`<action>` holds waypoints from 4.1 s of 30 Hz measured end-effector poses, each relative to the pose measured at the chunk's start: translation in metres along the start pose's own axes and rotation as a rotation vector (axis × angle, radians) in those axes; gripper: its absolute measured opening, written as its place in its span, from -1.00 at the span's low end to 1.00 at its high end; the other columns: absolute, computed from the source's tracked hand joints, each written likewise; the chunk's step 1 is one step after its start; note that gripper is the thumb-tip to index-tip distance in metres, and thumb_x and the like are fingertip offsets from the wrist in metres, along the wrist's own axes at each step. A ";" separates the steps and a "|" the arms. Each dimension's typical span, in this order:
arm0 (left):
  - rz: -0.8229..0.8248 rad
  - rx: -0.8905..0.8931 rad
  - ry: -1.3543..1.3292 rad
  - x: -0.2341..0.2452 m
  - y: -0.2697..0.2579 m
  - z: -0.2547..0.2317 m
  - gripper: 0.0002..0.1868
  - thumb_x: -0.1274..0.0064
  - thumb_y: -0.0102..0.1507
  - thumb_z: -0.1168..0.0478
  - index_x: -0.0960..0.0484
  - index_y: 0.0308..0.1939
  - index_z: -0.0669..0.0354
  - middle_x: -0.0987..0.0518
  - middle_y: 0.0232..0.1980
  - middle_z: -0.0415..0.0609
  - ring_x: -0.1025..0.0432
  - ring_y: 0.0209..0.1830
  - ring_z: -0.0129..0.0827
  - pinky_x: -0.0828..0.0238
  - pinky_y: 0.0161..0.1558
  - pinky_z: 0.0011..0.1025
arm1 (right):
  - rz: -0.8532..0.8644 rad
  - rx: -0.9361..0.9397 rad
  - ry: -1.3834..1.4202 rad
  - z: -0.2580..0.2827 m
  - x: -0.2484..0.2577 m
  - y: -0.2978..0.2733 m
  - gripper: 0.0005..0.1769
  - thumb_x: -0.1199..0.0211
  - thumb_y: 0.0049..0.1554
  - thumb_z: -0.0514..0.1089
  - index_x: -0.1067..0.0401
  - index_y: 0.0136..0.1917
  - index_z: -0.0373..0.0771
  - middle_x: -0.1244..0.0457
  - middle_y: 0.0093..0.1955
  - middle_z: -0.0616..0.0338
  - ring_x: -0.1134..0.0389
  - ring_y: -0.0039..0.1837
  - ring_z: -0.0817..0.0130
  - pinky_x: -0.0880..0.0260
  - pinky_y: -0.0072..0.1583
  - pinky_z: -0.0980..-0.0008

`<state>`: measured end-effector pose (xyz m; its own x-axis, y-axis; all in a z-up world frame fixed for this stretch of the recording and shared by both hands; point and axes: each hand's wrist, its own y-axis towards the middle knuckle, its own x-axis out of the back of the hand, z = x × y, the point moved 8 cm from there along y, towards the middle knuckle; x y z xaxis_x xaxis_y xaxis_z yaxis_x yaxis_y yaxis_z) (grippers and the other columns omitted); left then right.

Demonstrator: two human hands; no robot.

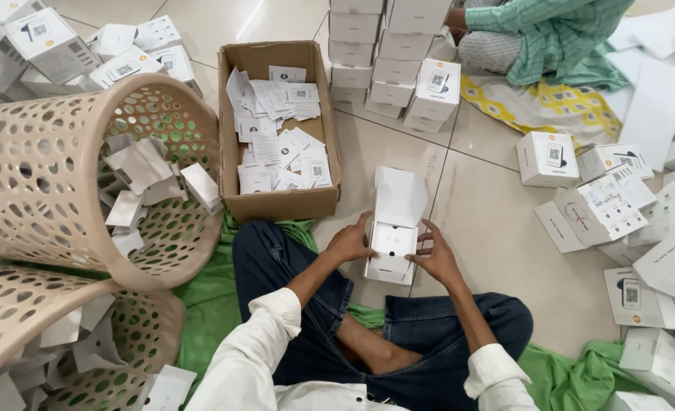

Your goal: The person sits on the floor, takes printed paper inserts from a cardboard box, opens white product boxes, places an insert inside each box, closes the lids, and sets the finished boxes aside with the stacked boxes.

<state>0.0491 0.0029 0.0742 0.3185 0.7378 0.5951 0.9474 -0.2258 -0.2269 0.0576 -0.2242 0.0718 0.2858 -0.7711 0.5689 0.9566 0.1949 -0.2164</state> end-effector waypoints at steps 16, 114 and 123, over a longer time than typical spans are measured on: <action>0.004 0.071 0.090 -0.075 0.017 0.051 0.44 -0.57 -0.30 0.13 0.04 0.50 0.26 -0.30 0.43 0.23 -0.24 0.39 0.13 -0.33 0.27 -0.07 | 0.154 -0.067 -0.203 -0.043 -0.056 0.004 0.43 -0.65 -0.37 -0.07 0.12 0.61 -0.09 -0.23 0.46 -0.04 -0.32 0.43 0.00 -0.37 0.35 0.18; -0.456 -0.132 -0.353 -0.019 -0.036 0.005 -0.48 -0.20 0.29 0.00 -0.61 0.23 0.25 -0.50 -0.09 0.02 -0.45 -0.22 -0.31 -0.47 -0.16 -0.38 | -0.306 -0.118 0.510 -0.071 -0.031 -0.041 -0.34 -0.31 0.18 0.16 -0.44 0.38 -0.32 -0.38 -0.06 0.01 -0.40 -0.11 0.36 -0.46 -0.14 0.37; 0.005 -0.106 -0.625 -0.030 -0.035 0.063 -0.34 -0.32 0.17 0.12 -0.51 0.35 0.09 -0.48 0.02 -0.07 -0.56 -0.16 -0.29 -0.56 -0.20 -0.35 | -0.084 -0.391 0.908 -0.066 -0.065 -0.079 -0.18 -0.08 0.16 0.32 -0.11 0.58 -0.03 -0.18 0.42 0.20 -0.41 0.17 0.15 -0.59 0.00 0.15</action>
<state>0.0045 0.0286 0.0152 0.2738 0.9615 0.0243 0.9543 -0.2684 -0.1314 -0.0406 -0.2298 -0.0002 -0.0895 -0.9769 -0.1940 0.8392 0.0309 -0.5429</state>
